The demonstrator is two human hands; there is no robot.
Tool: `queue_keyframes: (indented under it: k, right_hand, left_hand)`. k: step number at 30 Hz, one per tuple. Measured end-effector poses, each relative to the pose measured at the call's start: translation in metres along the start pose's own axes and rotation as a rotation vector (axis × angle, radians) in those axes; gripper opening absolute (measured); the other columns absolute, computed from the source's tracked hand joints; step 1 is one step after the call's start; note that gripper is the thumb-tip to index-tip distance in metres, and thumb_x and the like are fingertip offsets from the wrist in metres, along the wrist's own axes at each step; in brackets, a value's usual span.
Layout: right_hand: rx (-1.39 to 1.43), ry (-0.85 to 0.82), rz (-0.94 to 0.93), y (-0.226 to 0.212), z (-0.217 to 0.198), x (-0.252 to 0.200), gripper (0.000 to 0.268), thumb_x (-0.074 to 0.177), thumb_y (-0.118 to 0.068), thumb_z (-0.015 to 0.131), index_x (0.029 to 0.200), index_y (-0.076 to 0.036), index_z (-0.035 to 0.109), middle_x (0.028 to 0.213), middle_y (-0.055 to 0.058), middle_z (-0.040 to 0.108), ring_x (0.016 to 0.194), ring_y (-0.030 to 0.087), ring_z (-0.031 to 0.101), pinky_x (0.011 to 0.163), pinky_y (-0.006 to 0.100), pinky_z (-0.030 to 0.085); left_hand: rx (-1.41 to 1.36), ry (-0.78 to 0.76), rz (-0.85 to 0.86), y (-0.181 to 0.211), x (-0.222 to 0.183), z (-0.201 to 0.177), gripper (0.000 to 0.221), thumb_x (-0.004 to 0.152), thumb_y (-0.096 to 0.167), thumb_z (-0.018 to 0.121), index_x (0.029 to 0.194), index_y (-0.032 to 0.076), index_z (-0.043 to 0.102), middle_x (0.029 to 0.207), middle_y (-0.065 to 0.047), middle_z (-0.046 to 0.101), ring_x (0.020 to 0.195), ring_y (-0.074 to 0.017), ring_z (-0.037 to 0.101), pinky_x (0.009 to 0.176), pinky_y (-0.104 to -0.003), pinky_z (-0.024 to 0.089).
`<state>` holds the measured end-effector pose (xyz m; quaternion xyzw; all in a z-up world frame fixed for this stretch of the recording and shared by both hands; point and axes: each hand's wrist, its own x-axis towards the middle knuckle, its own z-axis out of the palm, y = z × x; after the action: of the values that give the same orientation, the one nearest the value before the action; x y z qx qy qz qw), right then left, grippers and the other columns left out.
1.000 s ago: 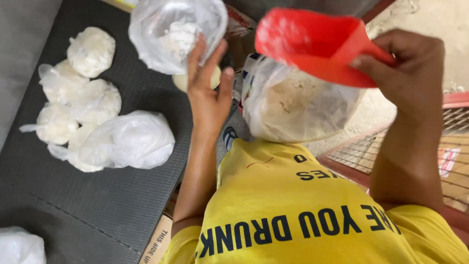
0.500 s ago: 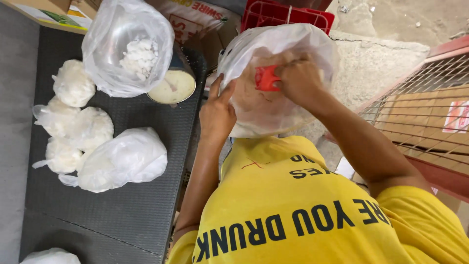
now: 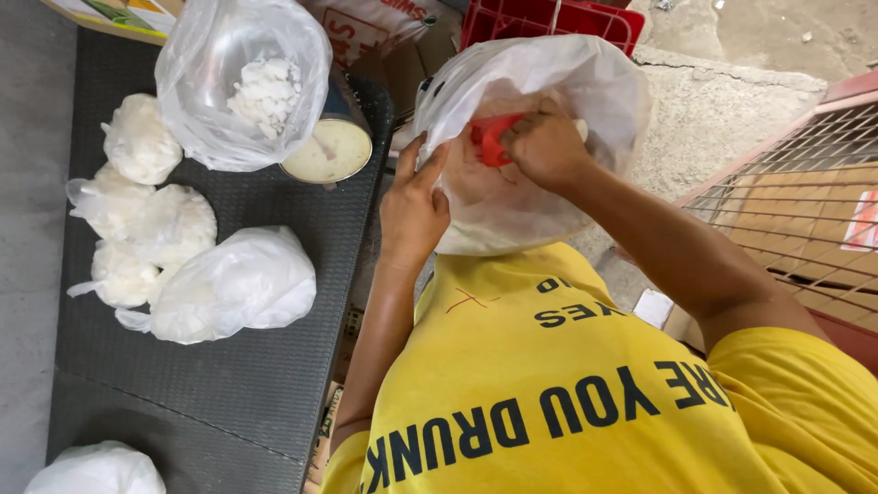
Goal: Scooping salt from a large sack into individual plastic bags and tying them.
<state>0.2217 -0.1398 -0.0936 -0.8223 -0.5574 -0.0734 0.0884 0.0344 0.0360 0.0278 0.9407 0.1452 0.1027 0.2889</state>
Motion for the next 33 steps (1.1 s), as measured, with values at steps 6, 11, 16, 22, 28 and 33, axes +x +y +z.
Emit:
queue_keyframes:
  k: [6,11,16,22,28,33]
  right_hand:
    - [0.032,-0.040,-0.101,-0.002,-0.028,-0.001,0.011,0.079,-0.025,0.066,0.083,-0.016,0.072,0.076,0.003,0.071,0.073,0.023,0.069,0.093,0.040,0.047]
    - [0.009,0.006,-0.130,-0.006,-0.004,-0.002,0.008,0.084,-0.023,0.070,0.090,-0.017,0.071,0.079,0.001,0.071,0.081,0.022,0.070,0.098,0.041,0.047]
    - [0.233,0.028,-0.060,-0.014,-0.031,0.003,0.029,0.073,-0.037,0.078,0.089,-0.014,0.073,0.080,0.008,0.071,0.077,0.027,0.069,0.088,0.042,0.046]
    - [0.296,0.049,-0.024,-0.028,-0.016,0.004,0.021,0.080,-0.033,0.079,0.089,-0.015,0.072,0.083,0.007,0.070,0.081,0.027,0.069,0.084,0.041,0.046]
    - [0.336,0.032,-0.016,-0.025,-0.036,-0.003,0.022,0.078,-0.034,0.079,0.088,-0.015,0.072,0.080,0.006,0.070,0.077,0.027,0.067,0.081,0.043,0.046]
    - [0.304,0.026,-0.017,-0.031,-0.040,-0.007,0.023,0.079,-0.035,0.082,0.085,-0.016,0.071,0.083,0.005,0.072,0.075,0.029,0.066,0.078,0.042,0.046]
  left_hand:
    - [-0.027,0.008,0.028,-0.005,0.002,-0.001,0.065,0.079,-0.007,0.066,0.142,0.010,0.063,0.151,-0.018,0.051,0.110,-0.0363,0.070,0.089,-0.040,0.059]
    - [-0.034,-0.016,-0.014,-0.005,0.001,-0.002,0.064,0.080,-0.005,0.066,0.141,0.013,0.063,0.153,-0.016,0.052,0.107,-0.0342,0.071,0.087,-0.040,0.060]
    - [-0.030,-0.004,0.017,-0.010,-0.001,-0.002,0.063,0.080,-0.005,0.065,0.141,0.012,0.062,0.152,-0.017,0.052,0.110,-0.0348,0.070,0.088,-0.040,0.059]
    - [-0.064,-0.006,0.016,-0.010,-0.002,-0.003,0.063,0.080,-0.005,0.065,0.141,0.013,0.063,0.153,-0.015,0.052,0.112,-0.0348,0.070,0.089,-0.040,0.059]
    - [-0.073,0.019,0.028,-0.012,0.001,-0.004,0.063,0.080,-0.004,0.066,0.140,0.013,0.063,0.152,-0.015,0.053,0.118,-0.0361,0.068,0.095,-0.041,0.058]
    - [-0.084,-0.014,0.002,-0.012,0.002,-0.007,0.061,0.082,-0.004,0.066,0.141,0.011,0.063,0.152,-0.016,0.052,0.118,-0.0372,0.066,0.095,-0.041,0.057]
